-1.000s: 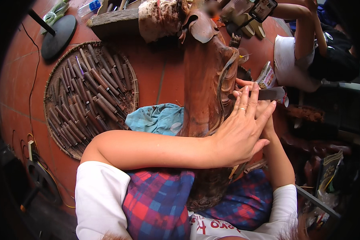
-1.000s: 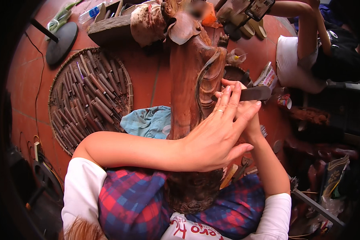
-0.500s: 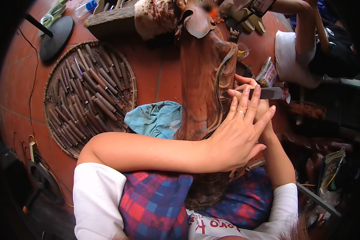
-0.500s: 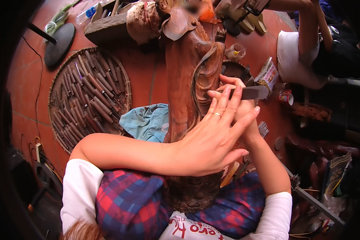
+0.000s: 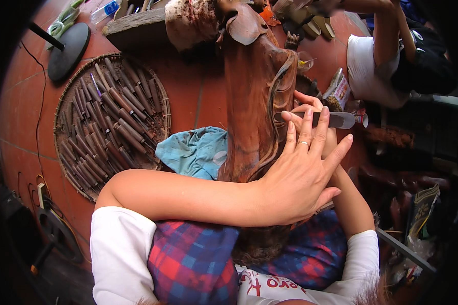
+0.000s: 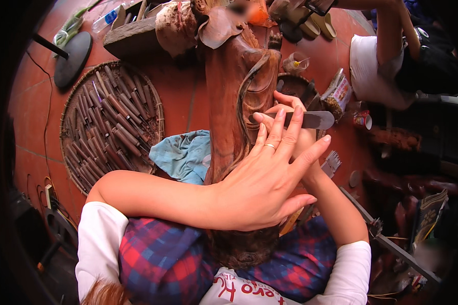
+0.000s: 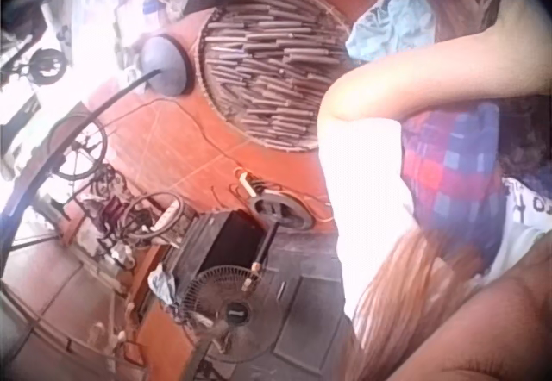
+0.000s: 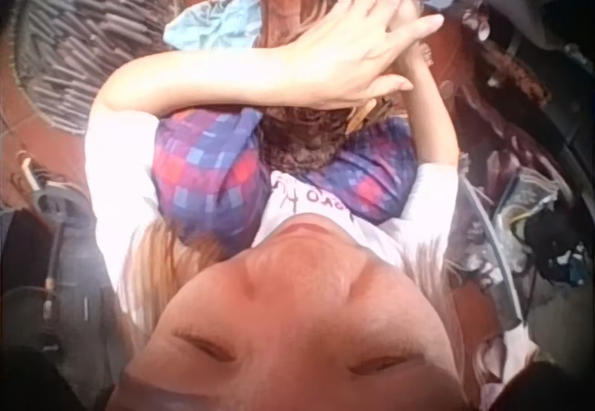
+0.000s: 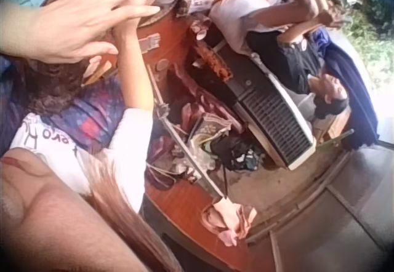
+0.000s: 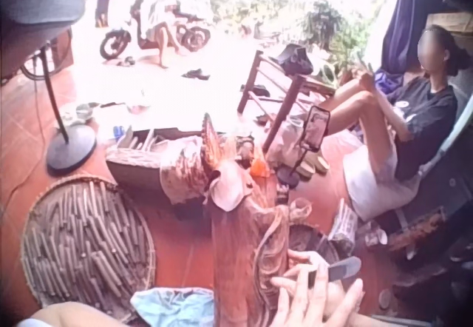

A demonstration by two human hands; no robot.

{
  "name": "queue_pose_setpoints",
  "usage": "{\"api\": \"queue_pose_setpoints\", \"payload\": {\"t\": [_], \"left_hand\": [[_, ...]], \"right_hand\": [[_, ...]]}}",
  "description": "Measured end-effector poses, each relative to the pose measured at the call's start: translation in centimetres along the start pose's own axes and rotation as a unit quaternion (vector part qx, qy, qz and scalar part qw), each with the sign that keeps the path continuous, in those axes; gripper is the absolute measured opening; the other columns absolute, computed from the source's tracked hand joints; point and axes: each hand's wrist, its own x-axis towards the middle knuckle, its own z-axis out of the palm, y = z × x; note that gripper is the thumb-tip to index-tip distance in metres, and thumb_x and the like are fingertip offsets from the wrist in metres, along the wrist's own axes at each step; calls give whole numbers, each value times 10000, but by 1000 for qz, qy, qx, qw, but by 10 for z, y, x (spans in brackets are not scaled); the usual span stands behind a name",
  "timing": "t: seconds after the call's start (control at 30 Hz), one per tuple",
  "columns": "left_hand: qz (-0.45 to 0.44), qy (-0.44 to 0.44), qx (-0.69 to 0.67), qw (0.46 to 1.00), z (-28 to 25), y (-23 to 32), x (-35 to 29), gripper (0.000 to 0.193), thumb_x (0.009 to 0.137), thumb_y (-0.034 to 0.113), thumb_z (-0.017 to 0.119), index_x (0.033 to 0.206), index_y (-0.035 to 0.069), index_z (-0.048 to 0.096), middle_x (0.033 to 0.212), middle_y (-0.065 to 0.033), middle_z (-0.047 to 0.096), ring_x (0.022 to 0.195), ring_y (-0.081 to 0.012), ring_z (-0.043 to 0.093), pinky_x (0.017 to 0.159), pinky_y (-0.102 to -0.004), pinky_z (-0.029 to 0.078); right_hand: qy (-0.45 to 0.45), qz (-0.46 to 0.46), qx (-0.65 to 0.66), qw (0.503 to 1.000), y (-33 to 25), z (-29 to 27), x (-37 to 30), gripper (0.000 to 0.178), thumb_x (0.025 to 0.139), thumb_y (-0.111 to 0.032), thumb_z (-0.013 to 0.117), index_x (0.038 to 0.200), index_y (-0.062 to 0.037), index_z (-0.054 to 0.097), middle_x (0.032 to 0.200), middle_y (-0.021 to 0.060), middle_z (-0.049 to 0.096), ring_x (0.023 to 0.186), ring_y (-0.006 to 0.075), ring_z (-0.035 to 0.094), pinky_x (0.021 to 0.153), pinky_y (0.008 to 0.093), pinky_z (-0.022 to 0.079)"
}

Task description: The person sits on the floor and carves a large wooden sculpture using a chisel and a wooden mallet. They repeatedly strike the chisel to shape the wood, occasionally pause to wipe the surface with a cloth, and switch between different chisels to refine the details.

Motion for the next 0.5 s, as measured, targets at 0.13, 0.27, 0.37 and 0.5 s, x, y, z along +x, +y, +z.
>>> {"api": "queue_pose_setpoints", "payload": {"t": [0.13, 0.27, 0.37, 0.5], "left_hand": [[32, 13, -23, 999, 5, -14, 7, 748, 874, 343, 650, 1466, 30, 316, 1495, -426, 58, 1395, -603, 45, 1130, -628, 144], [16, -4, 33, 999, -2, 1, 1, 741, 881, 343, 642, 1459, 11, 318, 1493, -429, 62, 1408, -580, 59, 1142, -591, 167], [20, -2, 9, 1000, 3, -9, 1, 735, 880, 350, 644, 1457, 21, 331, 1493, -427, 69, 1410, -574, 66, 1148, -581, 160], [27, 8, -1, 1000, 5, -5, 7, 727, 880, 349, 645, 1446, 11, 340, 1494, -425, 68, 1410, -574, 68, 1152, -576, 154]], "right_hand": [[-19, 13, 42, 999, 3, -16, 7, 429, 953, -159, 611, 1305, 36, 463, 1124, 93, 612, 901, 118, 624, 792, 248, 530], [6, -23, -30, 999, 1, -3, 1, 456, 914, -112, 660, 1304, 27, 469, 1041, 63, 603, 942, 129, 643, 756, 249, 539], [2, 33, 13, 999, -6, -4, 2, 494, 891, -115, 695, 1313, 13, 470, 1029, 44, 590, 961, 138, 627, 762, 247, 523], [-26, -94, -74, 992, 21, -22, 4, 437, 909, -114, 668, 1293, 18, 507, 1136, 70, 575, 970, 144, 624, 784, 252, 527]]}}
